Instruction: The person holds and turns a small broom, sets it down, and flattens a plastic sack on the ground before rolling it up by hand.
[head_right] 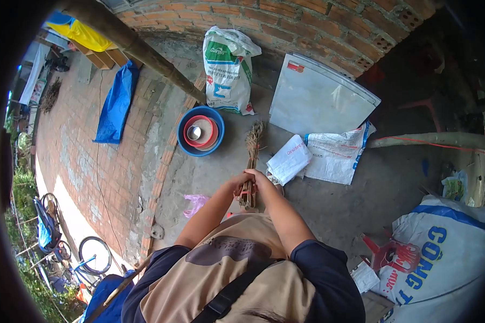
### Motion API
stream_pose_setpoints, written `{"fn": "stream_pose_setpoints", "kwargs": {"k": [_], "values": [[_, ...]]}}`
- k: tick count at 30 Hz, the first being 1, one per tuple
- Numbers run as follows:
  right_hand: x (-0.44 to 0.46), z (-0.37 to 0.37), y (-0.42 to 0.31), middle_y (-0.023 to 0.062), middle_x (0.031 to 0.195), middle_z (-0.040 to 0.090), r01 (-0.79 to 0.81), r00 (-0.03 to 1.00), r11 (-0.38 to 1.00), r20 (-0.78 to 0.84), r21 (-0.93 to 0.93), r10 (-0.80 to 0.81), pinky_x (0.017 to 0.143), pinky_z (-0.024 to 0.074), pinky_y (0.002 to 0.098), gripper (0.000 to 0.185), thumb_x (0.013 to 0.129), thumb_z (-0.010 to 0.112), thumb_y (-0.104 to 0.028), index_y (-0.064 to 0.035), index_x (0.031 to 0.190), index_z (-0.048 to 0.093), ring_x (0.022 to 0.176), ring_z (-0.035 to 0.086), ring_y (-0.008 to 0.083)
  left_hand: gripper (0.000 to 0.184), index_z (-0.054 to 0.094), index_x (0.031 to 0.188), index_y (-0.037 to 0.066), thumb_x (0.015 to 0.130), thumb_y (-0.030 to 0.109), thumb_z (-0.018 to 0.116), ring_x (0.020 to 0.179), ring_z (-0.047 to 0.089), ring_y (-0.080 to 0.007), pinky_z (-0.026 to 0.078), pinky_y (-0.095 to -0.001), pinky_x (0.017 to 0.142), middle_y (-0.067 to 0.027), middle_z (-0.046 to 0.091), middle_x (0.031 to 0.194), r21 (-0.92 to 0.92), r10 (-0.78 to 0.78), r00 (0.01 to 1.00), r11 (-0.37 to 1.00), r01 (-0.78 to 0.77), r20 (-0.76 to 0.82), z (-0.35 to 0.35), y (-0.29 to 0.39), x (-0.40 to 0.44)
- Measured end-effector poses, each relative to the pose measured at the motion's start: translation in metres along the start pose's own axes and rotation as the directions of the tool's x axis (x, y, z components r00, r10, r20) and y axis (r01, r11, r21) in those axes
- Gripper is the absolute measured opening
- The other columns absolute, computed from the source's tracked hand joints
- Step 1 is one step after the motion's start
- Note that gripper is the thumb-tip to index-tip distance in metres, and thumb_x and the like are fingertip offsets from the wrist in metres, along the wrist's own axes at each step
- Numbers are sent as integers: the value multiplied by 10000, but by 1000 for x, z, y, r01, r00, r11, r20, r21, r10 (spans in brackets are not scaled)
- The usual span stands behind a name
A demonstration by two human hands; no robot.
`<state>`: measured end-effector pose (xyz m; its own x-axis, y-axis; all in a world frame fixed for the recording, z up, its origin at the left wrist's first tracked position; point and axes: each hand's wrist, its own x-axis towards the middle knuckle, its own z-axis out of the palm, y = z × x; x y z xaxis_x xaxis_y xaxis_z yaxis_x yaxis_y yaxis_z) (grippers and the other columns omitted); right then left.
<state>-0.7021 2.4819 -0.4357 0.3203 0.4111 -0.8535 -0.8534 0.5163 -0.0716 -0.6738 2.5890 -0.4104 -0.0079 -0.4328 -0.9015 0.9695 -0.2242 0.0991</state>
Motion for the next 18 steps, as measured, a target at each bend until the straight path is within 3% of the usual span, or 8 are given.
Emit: {"fn": "stream_pose_setpoints", "kwargs": {"k": [1,4,6,9,12,14,17,18], "values": [[12,-16,8,68,713,620,25,1000,999,-13,-23,-26,413,453,317,286,770,553,-403,-153,907,574,527,592,215,132,508,746,12,726,141,492,466,550,-201,517,-327,466,-107,567,609,91,-70,994,994,63,80,1,0,3],[-21,-3,13,78,774,618,213,976,975,24,65,-215,527,492,327,277,784,541,-381,-132,901,571,660,609,217,139,465,809,-17,722,86,497,471,530,-199,499,-285,461,-107,525,616,45,144,984,988,-149,109,22,5,-33],[-28,25,11,94,802,611,281,958,951,-92,130,-271,587,507,328,269,799,536,-333,-82,890,564,685,604,209,180,433,882,-17,735,63,500,477,515,-182,486,-258,458,-109,511,663,-146,6,980,989,24,200,0,15,-38],[16,56,18,85,708,558,265,962,950,-116,163,-248,361,466,282,259,794,543,-327,-71,814,507,530,567,203,143,438,888,-10,764,41,487,509,488,-149,476,-232,469,-105,507,723,-296,42,931,953,72,362,-29,25,-79],[-31,117,13,95,652,542,304,937,943,-219,136,-271,356,468,269,230,767,566,-294,-76,801,505,395,505,172,98,455,850,-23,766,23,475,531,474,-137,473,-222,478,-97,495,728,-528,72,933,838,134,352,-24,28,-140],[0,114,16,-11,505,479,168,973,984,-149,-60,-175,298,363,203,280,810,531,-322,-130,609,501,347,424,102,84,461,830,-27,756,11,472,538,481,-146,478,-222,490,-100,498,715,-577,87,928,803,150,362,-22,18,-146],[-41,90,27,-21,492,476,171,980,985,97,20,-172,343,400,211,261,842,476,-298,-146,637,533,368,436,99,97,481,795,-33,738,43,460,550,523,-202,506,-252,515,-131,529,700,-632,70,979,772,68,191,-18,2,-113],[-59,71,38,16,572,524,315,918,944,223,94,-328,440,441,248,249,852,441,-264,-91,713,554,450,497,114,97,481,795,-33,738,43,460,550,523,-202,506,-252,515,-131,529,700,-614,54,979,785,81,198,-14,-10,-92]]}}
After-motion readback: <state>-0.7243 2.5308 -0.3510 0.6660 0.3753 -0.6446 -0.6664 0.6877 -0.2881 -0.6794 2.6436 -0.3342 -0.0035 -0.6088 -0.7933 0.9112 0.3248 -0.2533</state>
